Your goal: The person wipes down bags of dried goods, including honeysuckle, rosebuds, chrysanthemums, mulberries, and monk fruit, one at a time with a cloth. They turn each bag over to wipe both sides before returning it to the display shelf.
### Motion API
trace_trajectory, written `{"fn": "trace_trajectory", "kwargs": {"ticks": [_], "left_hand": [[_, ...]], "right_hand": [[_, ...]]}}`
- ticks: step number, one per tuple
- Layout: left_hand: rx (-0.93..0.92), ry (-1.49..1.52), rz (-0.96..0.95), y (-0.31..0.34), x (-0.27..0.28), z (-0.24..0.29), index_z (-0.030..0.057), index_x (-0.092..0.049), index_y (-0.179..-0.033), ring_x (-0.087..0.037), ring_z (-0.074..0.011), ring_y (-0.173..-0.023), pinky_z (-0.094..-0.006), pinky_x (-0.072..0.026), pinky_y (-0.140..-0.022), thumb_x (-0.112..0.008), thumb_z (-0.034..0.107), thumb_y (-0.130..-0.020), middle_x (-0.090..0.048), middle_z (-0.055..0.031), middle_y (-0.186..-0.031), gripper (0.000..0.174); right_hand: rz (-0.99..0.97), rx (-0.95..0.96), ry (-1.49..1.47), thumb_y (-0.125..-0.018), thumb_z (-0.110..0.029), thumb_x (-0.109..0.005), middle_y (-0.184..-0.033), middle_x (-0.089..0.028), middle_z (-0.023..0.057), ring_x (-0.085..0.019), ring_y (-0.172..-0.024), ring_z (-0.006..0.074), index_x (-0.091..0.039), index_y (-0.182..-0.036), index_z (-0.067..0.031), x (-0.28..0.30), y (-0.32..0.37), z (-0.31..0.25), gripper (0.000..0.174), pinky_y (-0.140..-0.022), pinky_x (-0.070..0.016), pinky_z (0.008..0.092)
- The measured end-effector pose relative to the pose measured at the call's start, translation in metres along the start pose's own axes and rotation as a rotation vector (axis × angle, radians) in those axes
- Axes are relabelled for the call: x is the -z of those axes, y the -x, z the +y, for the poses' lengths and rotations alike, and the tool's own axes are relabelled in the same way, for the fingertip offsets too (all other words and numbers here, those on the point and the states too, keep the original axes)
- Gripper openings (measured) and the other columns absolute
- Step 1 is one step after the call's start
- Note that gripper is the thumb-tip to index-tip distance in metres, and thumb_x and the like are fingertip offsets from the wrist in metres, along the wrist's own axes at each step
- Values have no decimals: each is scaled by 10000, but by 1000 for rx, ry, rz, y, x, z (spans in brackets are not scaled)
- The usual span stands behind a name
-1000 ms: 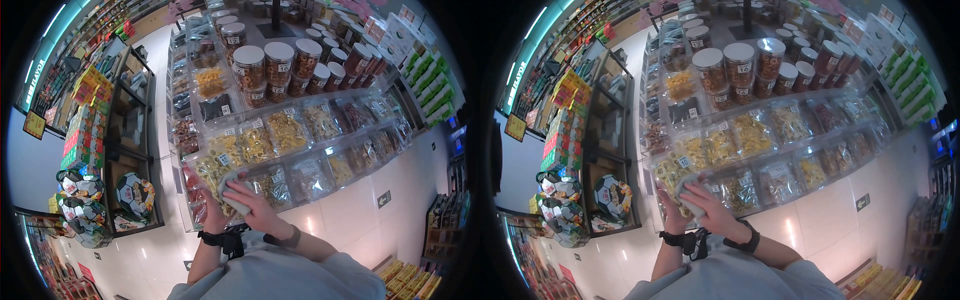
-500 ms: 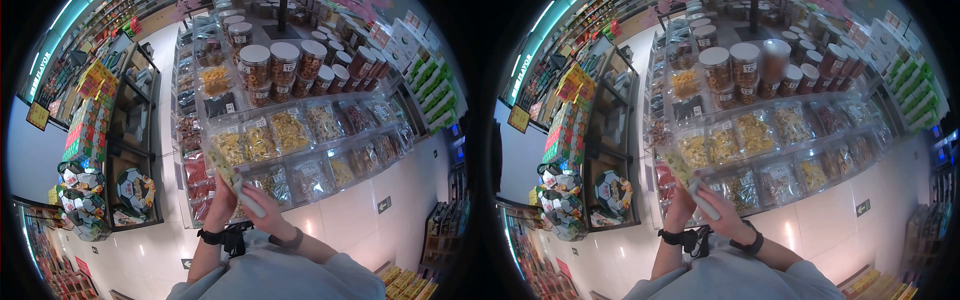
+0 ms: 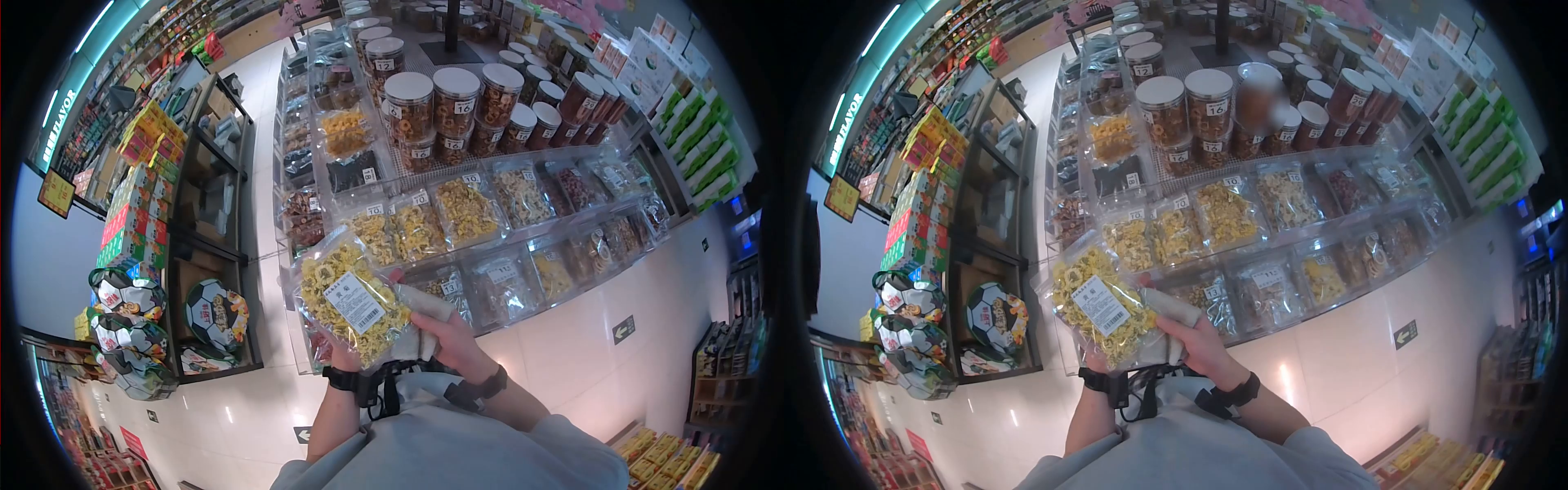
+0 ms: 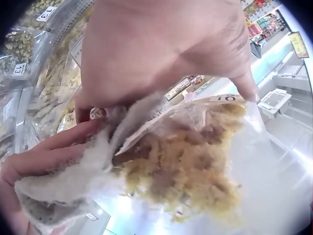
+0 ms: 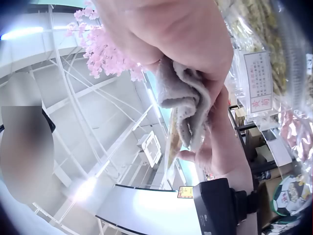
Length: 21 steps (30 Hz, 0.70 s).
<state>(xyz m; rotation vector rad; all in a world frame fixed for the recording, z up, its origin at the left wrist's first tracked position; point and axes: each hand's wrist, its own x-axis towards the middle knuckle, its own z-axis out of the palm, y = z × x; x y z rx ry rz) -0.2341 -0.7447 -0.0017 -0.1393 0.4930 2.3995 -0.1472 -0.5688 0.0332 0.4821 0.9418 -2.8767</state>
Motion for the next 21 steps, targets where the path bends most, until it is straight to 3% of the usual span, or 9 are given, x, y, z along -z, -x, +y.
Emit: {"fn": "trace_trajectory", "kwargs": {"ticks": [4,7,9,10,12,15,17,19,21], "left_hand": [[-25,-1,-255,-1,-48,7,118,-291,-1548,-423,-403,-1353,-527,-406,-1098,-382,901,-801,-353,-239,-1539,1087],[-78,-128,-389,-4,-36,14,125,-241,-1572,-392,-350,-1398,-502,-321,-1163,-325,861,-861,-387,-150,-1541,1027],[-416,-241,260,-12,8,15,137,-285,-1553,-453,-351,-1336,-482,-411,-1093,-367,807,-900,-403,-152,-1527,939],[-432,-216,230,-14,22,15,135,-302,-1543,-477,-332,-1307,-492,-410,-1087,-345,776,-932,-444,-105,-1494,887],[-392,-231,218,-8,15,9,123,-302,-1537,-478,-343,-1295,-496,-414,-1078,-371,796,-908,-446,-128,-1478,924],[-267,-198,55,-2,-16,-2,107,-280,-1540,-462,-350,-1304,-504,-399,-1090,-396,817,-882,-427,-161,-1480,975],[-118,-98,-240,-2,-47,-6,99,-235,-1558,-428,-344,-1347,-513,-360,-1130,-394,817,-879,-385,-179,-1515,1001],[33,3,-528,-1,-62,-6,90,-191,-1575,-394,-338,-1389,-521,-321,-1171,-391,818,-876,-344,-197,-1550,1028],[53,12,-454,0,-58,-3,67,-182,-1572,-360,-403,-1405,-570,-324,-1154,-433,916,-756,-320,-231,-1559,1204]], "right_hand": [[53,-39,-5,-961,-58,-638,-1252,-640,68,-633,-1132,172,-558,-1332,-7,13,3,-4,384,-933,-540,331],[186,98,-60,-966,-45,-626,-1268,-632,79,-624,-1149,171,-552,-1341,10,9,4,-21,386,-945,-526,323],[393,617,515,-959,-34,-618,-1287,-634,113,-616,-1186,208,-558,-1354,-9,13,2,-20,400,-982,-508,333],[392,619,515,-959,-34,-618,-1287,-634,113,-616,-1186,208,-558,-1354,-9,7,3,-21,400,-982,-508,333],[185,827,1041,-900,-6,-639,-1355,-603,141,-589,-1246,285,-575,-1354,-46,-11,9,-21,460,-1050,-474,359],[-34,795,1239,-809,-5,-684,-1421,-556,130,-534,-1308,332,-596,-1343,-85,-30,12,1,547,-1112,-425,414],[-581,927,1355,-745,10,-691,-1449,-534,117,-493,-1344,333,-604,-1334,-80,-45,13,12,603,-1137,-392,454],[-561,941,1413,-735,13,-690,-1448,-536,114,-485,-1354,326,-608,-1332,-85,-42,12,11,610,-1141,-387,463],[-538,952,1473,-725,16,-689,-1448,-537,111,-476,-1364,318,-612,-1329,-90,-36,11,10,617,-1145,-382,472]]}}
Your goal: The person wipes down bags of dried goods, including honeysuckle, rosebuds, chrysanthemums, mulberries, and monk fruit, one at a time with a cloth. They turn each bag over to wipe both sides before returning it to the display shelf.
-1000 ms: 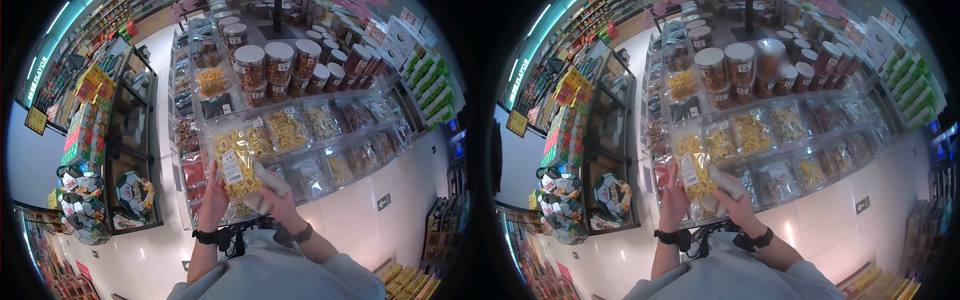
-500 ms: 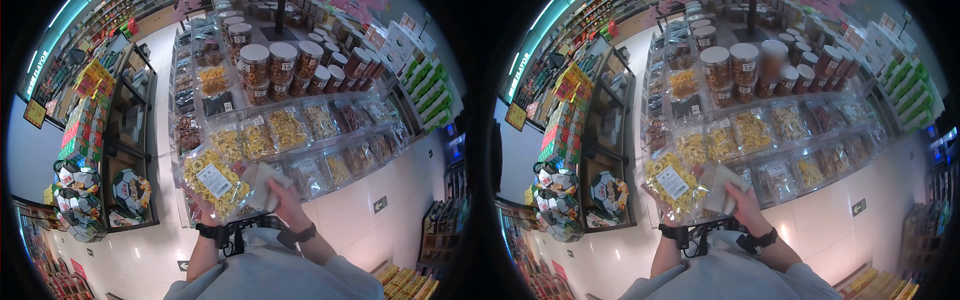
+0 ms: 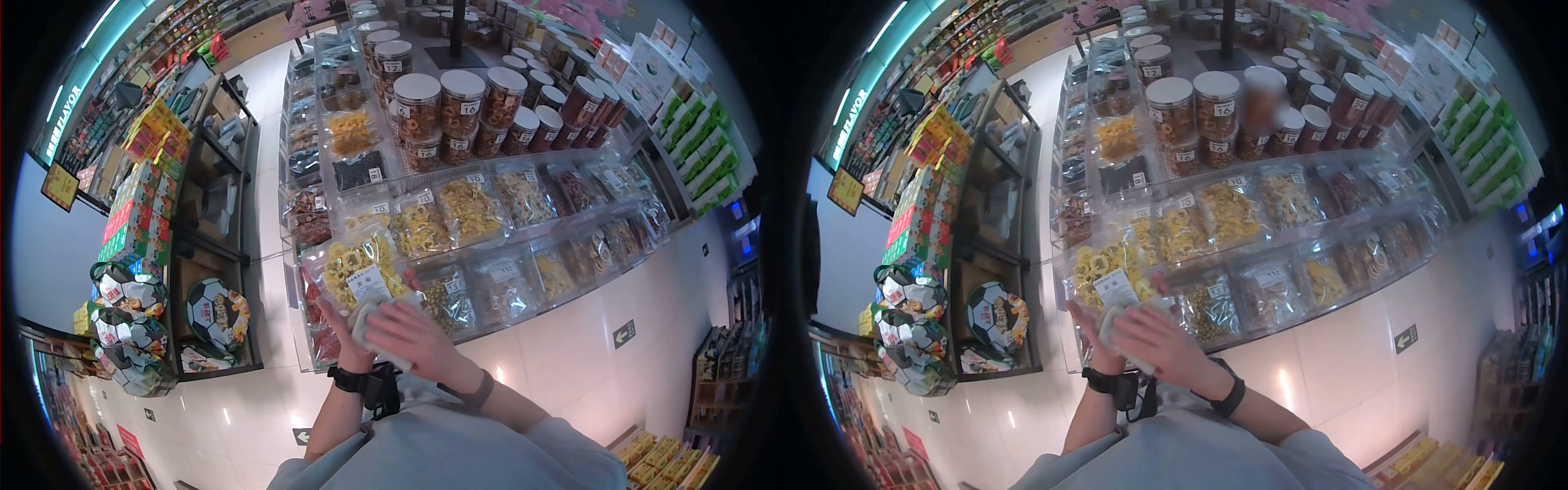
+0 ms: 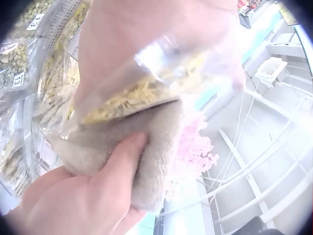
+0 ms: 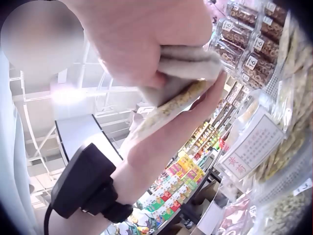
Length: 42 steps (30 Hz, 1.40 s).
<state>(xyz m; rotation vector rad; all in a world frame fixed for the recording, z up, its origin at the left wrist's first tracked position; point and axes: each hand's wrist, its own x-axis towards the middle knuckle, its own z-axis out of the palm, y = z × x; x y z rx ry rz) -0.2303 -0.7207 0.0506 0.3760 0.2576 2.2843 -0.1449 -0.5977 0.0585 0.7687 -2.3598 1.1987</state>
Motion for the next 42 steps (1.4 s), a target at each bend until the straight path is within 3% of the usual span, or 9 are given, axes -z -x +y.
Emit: {"fn": "trace_trajectory", "kwargs": {"ticks": [2,8,14,22,25,31,37,40,42], "left_hand": [[-169,-406,588,4,-2,-1,54,-230,-1546,-412,-444,-1352,-618,-352,-1103,-463,956,-681,-335,-279,-1529,1271],[26,-59,158,11,18,-1,87,-271,-1546,-466,-401,-1331,-515,-401,-1114,-383,887,-817,-412,-227,-1505,1088],[-174,-562,607,17,25,-1,153,-302,-1541,-467,-323,-1347,-492,-393,-1128,-404,839,-857,-432,-123,-1512,974],[-93,-623,557,14,4,0,134,-319,-1525,-485,-306,-1329,-477,-432,-1096,-385,862,-836,-449,-147,-1488,1005],[-42,-558,538,15,7,2,136,-317,-1525,-487,-306,-1328,-477,-436,-1091,-390,856,-840,-449,-149,-1486,997],[15,-419,504,18,21,10,139,-315,-1527,-490,-306,-1325,-475,-443,-1082,-401,842,-848,-448,-153,-1484,981],[104,-351,542,21,63,20,143,-268,-1549,-470,-300,-1341,-460,-430,-1089,-422,765,-904,-414,-154,-1506,909],[18,-622,620,10,66,13,150,-158,-1591,-410,-267,-1375,-411,-378,-1118,-443,582,-1004,-332,-163,-1547,782],[-120,-861,623,0,61,13,155,-94,-1611,-372,-241,-1392,-375,-344,-1132,-449,468,-1054,-285,-173,-1565,731]], "right_hand": [[223,-251,178,-711,26,-683,-1453,-532,106,-465,-1370,333,-604,-1338,-100,3,2,9,644,-1157,-375,467],[51,-59,36,-669,51,-690,-1467,-517,106,-453,-1377,346,-601,-1346,-107,0,-7,4,700,-1145,-386,473],[145,-244,37,-731,64,-649,-1474,-509,121,-431,-1403,342,-620,-1332,-108,4,-19,2,626,-1163,-362,466],[290,-366,78,-703,86,-632,-1487,-494,124,-412,-1418,332,-585,-1369,-112,15,-32,22,697,-1138,-394,446],[128,-135,-42,-706,103,-599,-1489,-492,124,-413,-1418,329,-583,-1371,-110,18,-44,13,698,-1139,-398,430],[300,-474,-32,-698,150,-561,-1467,-512,145,-423,-1411,342,-577,-1371,-80,26,-40,38,712,-1174,-345,447],[-171,-315,-220,-772,108,-555,-1416,-561,137,-501,-1346,339,-571,-1376,-84,18,-22,34,633,-1129,-399,405],[-179,-562,-449,-839,52,-621,-1358,-615,110,-590,-1254,264,-565,-1374,-65,21,-15,43,551,-1061,-448,359],[164,-849,-685,-890,-59,-683,-1259,-662,115,-623,-1130,172,-573,-1351,-22,15,-17,42,476,-974,-474,306]]}}
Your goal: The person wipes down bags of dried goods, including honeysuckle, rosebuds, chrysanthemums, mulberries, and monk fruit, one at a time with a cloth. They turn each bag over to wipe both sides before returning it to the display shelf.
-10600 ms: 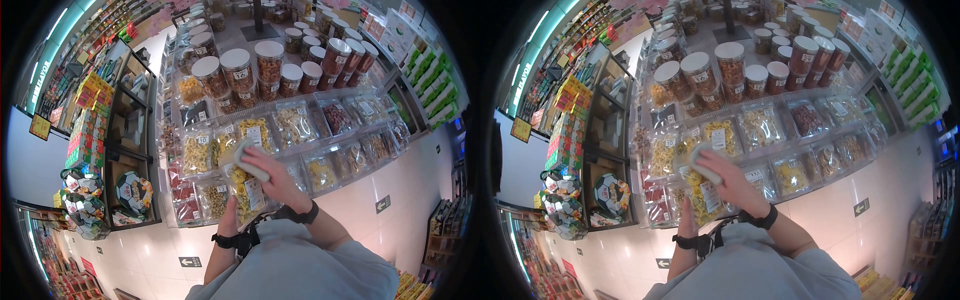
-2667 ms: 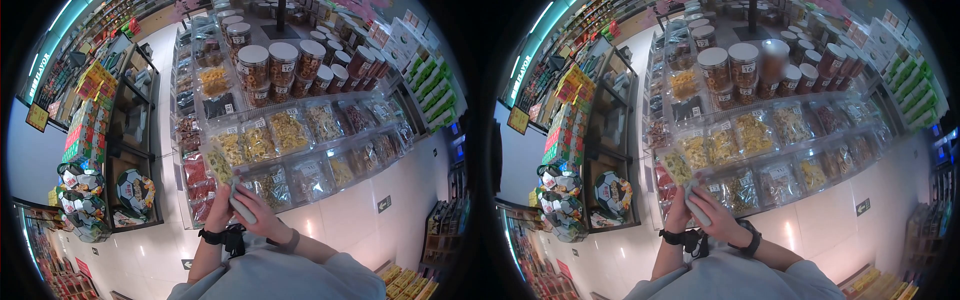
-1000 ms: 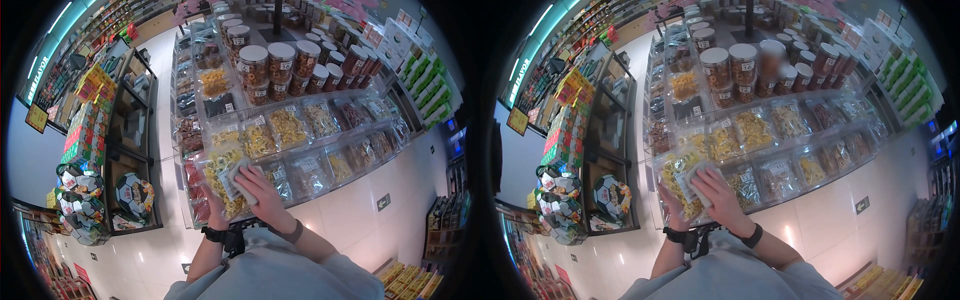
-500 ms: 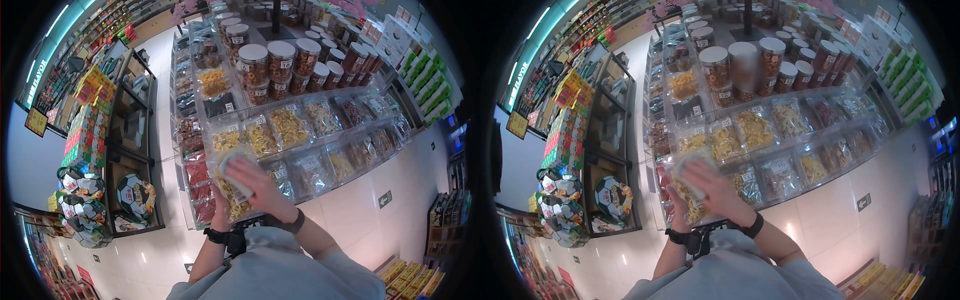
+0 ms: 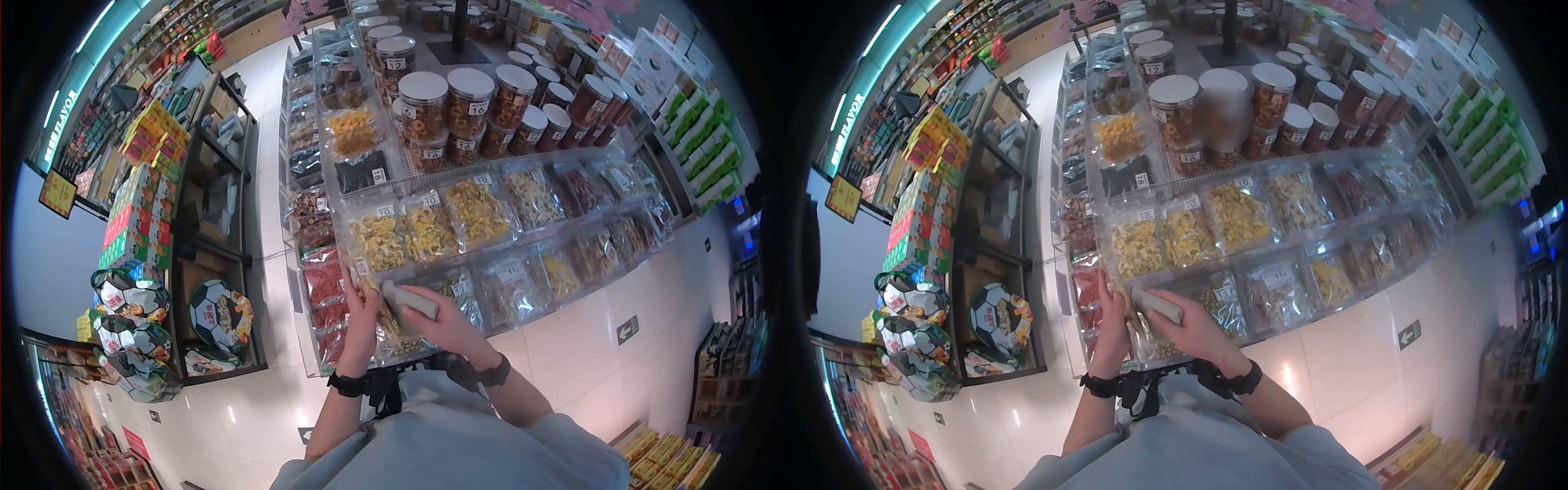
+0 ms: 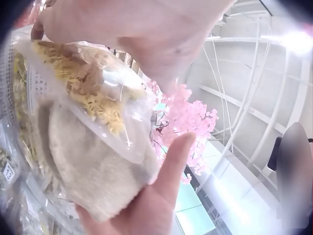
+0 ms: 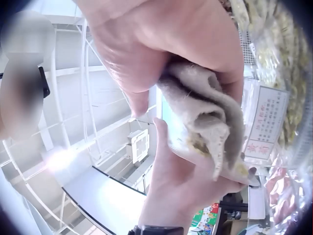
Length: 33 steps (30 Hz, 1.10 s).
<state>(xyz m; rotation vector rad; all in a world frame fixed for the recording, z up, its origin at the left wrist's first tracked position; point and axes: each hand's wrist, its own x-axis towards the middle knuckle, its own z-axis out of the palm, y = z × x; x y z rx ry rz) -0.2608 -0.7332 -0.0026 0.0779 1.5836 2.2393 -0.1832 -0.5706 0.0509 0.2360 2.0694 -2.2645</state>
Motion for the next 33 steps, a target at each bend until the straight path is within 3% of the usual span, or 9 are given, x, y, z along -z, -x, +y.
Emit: {"fn": "trace_trajectory", "kwargs": {"ticks": [2,7,9,11,14,18,24,27,33], "left_hand": [[37,-144,67,-5,-2,7,171,-35,-1618,-332,-239,-1388,-355,-317,-1129,-481,298,-1060,-242,-169,-1568,726],[67,-9,165,-3,-8,15,162,-109,-1609,-426,-238,-1307,-364,-369,-1080,-528,238,-1039,-343,-174,-1513,712],[73,-2,180,-5,0,18,157,-146,-1604,-458,-229,-1278,-361,-387,-1062,-548,212,-1029,-379,-172,-1497,704],[69,-180,84,-8,7,20,78,-277,-1561,-501,-218,-1260,-345,-442,-1015,-615,138,-985,-430,-181,-1479,670],[99,-151,67,-19,9,22,-4,-368,-1505,-509,-226,-1276,-339,-483,-979,-668,54,-929,-435,-189,-1488,651],[-1,-113,63,-43,9,19,-49,-403,-1469,-511,-242,-1287,-348,-494,-986,-719,48,-892,-427,-190,-1496,665],[-112,-416,109,-53,14,18,-37,-463,-1433,-539,-264,-1264,-358,-490,-1017,-818,120,-825,-454,-152,-1469,721],[-182,-475,189,-58,18,9,-54,-561,-1327,-546,-248,-1251,-359,-505,-998,-837,147,-809,-480,-138,-1406,621],[-188,-686,213,-59,15,3,-4,-607,-1254,-573,-260,-1149,-380,-513,-958,-838,154,-803,-494,-150,-1315,531]], "right_hand": [[40,27,-64,-897,-103,-708,-1222,-669,98,-613,-1092,139,-566,-1353,-3,-3,-2,5,488,-948,-481,292],[158,-14,-101,-882,-138,-753,-1153,-680,65,-622,-1014,113,-562,-1351,23,10,-11,39,531,-887,-506,272],[272,-76,-297,-885,-122,-746,-1130,-684,50,-625,-996,98,-583,-1327,10,22,-18,35,489,-862,-512,259],[272,-66,-329,-895,-121,-735,-1131,-683,49,-628,-992,98,-592,-1312,10,35,-29,50,460,-854,-514,257],[275,-57,-372,-920,-128,-710,-1140,-680,48,-636,-992,105,-603,-1291,13,44,-58,67,410,-851,-520,262],[322,-119,-595,-957,-176,-686,-1164,-673,48,-649,-998,124,-609,-1273,22,46,-96,60,380,-865,-535,286],[271,-90,-606,-951,-173,-695,-1189,-666,61,-663,-1025,157,-618,-1245,7,54,-115,59,353,-852,-559,299],[247,-194,-725,-939,-136,-700,-1193,-668,79,-668,-1053,179,-600,-1262,9,60,-115,55,368,-864,-569,312],[292,-122,-635,-911,-44,-698,-1207,-667,95,-665,-1087,200,-577,-1290,27,82,-77,43,404,-897,-569,326]]}}
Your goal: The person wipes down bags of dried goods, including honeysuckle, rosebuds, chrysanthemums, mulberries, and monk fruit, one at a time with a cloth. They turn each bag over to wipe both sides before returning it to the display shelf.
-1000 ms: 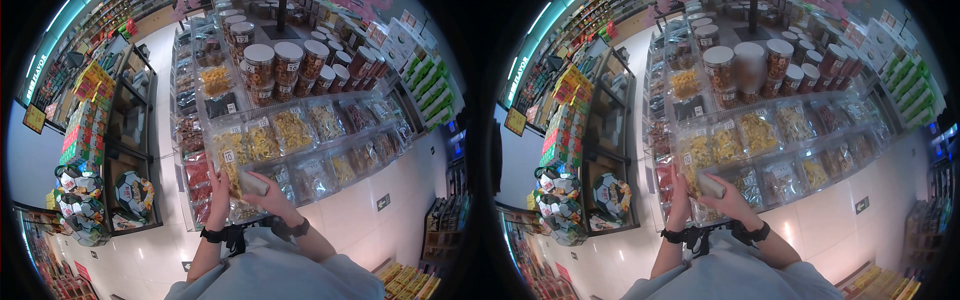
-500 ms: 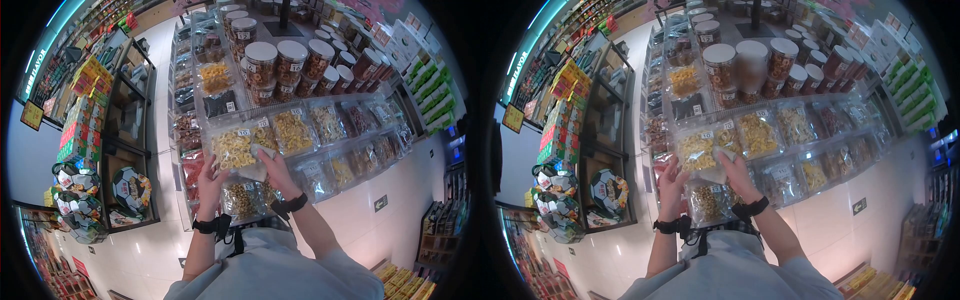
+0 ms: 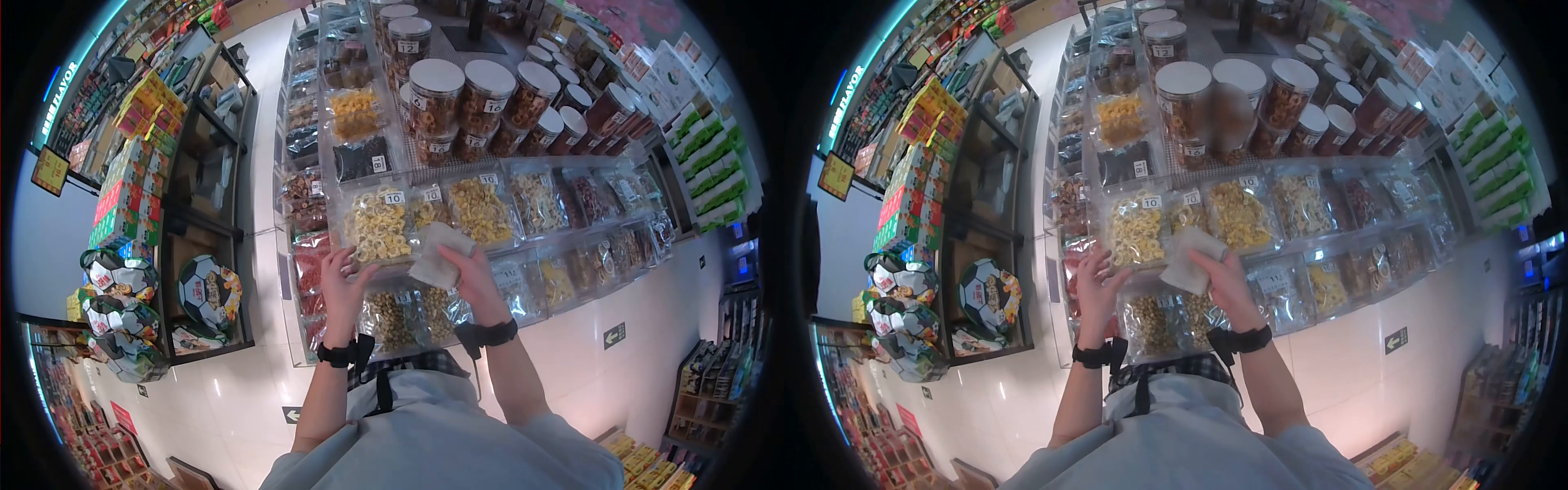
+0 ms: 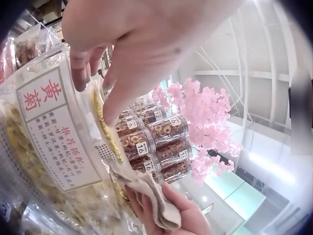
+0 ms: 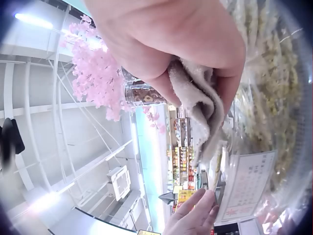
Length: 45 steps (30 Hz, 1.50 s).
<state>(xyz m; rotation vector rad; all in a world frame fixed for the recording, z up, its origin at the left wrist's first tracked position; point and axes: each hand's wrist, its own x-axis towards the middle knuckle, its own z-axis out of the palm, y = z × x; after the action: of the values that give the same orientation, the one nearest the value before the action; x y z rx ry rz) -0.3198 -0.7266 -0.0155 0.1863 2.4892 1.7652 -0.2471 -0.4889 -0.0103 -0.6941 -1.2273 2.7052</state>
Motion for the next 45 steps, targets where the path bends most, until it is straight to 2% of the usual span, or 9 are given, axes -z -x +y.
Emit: {"fn": "trace_trajectory", "kwargs": {"ticks": [3,7,12,19,28,33,35,40,45], "left_hand": [[-145,-321,51,8,0,6,34,-632,-1182,-565,-317,-1125,-409,-491,-954,-827,135,-795,-499,-170,-1265,445],[-274,-422,88,15,-4,8,40,-643,-1132,-549,-364,-1121,-427,-469,-956,-809,113,-792,-523,-179,-1224,385],[-281,-391,38,25,7,-3,37,-659,-1096,-554,-354,-1104,-424,-471,-949,-778,79,-813,-571,-170,-1151,310],[-378,-342,-129,68,56,-10,47,-661,-1096,-559,-353,-1136,-424,-480,-953,-740,68,-836,-571,-166,-1200,273],[-236,-180,-225,109,213,-55,7,-647,-1141,-631,-345,-1056,-388,-507,-919,-654,68,-905,-620,-170,-1170,244],[-227,-161,-199,133,348,-106,9,-649,-1152,-639,-319,-1041,-378,-506,-917,-654,69,-905,-640,-158,-1124,254],[-32,-84,-129,152,401,-128,13,-651,-1159,-642,-282,-1027,-359,-506,-908,-651,63,-903,-640,-148,-1123,261],[71,34,-10,186,492,-191,13,-613,-1237,-634,-209,-1039,-346,-532,-855,-636,107,-943,-654,-110,-1146,309],[170,183,-36,168,525,-205,0,-570,-1290,-631,-191,-1040,-321,-531,-863,-619,119,-973,-639,-118,-1190,342]], "right_hand": [[76,73,56,-906,-22,-690,-1209,-666,98,-665,-1086,203,-570,-1297,36,18,22,6,413,-904,-567,329],[182,-11,-35,-898,-3,-685,-1205,-669,103,-669,-1079,210,-572,-1302,36,27,55,23,421,-915,-563,333],[28,-285,-120,-911,-1,-631,-1198,-662,106,-667,-1073,203,-558,-1320,38,26,80,69,417,-910,-570,347],[-137,-385,-63,-904,-16,-672,-1131,-695,86,-690,-1013,192,-614,-1250,15,-33,103,120,353,-874,-589,351],[-193,-379,20,-903,-30,-675,-1147,-687,60,-675,-1022,170,-618,-1257,-7,-146,123,220,359,-885,-562,329],[-284,-343,21,-907,-28,-663,-1154,-687,65,-675,-1023,175,-614,-1264,2,-248,150,341,362,-883,-562,336],[-311,-405,42,-906,-30,-661,-1146,-691,72,-674,-1028,177,-617,-1255,12,-288,170,394,355,-889,-557,332],[-357,-372,70,-917,-46,-650,-1138,-694,71,-668,-1020,162,-622,-1243,25,-377,189,437,335,-884,-542,310],[-405,-294,267,-911,-41,-644,-1130,-692,72,-650,-1021,149,-628,-1228,33,-408,165,442,326,-911,-517,303]]}}
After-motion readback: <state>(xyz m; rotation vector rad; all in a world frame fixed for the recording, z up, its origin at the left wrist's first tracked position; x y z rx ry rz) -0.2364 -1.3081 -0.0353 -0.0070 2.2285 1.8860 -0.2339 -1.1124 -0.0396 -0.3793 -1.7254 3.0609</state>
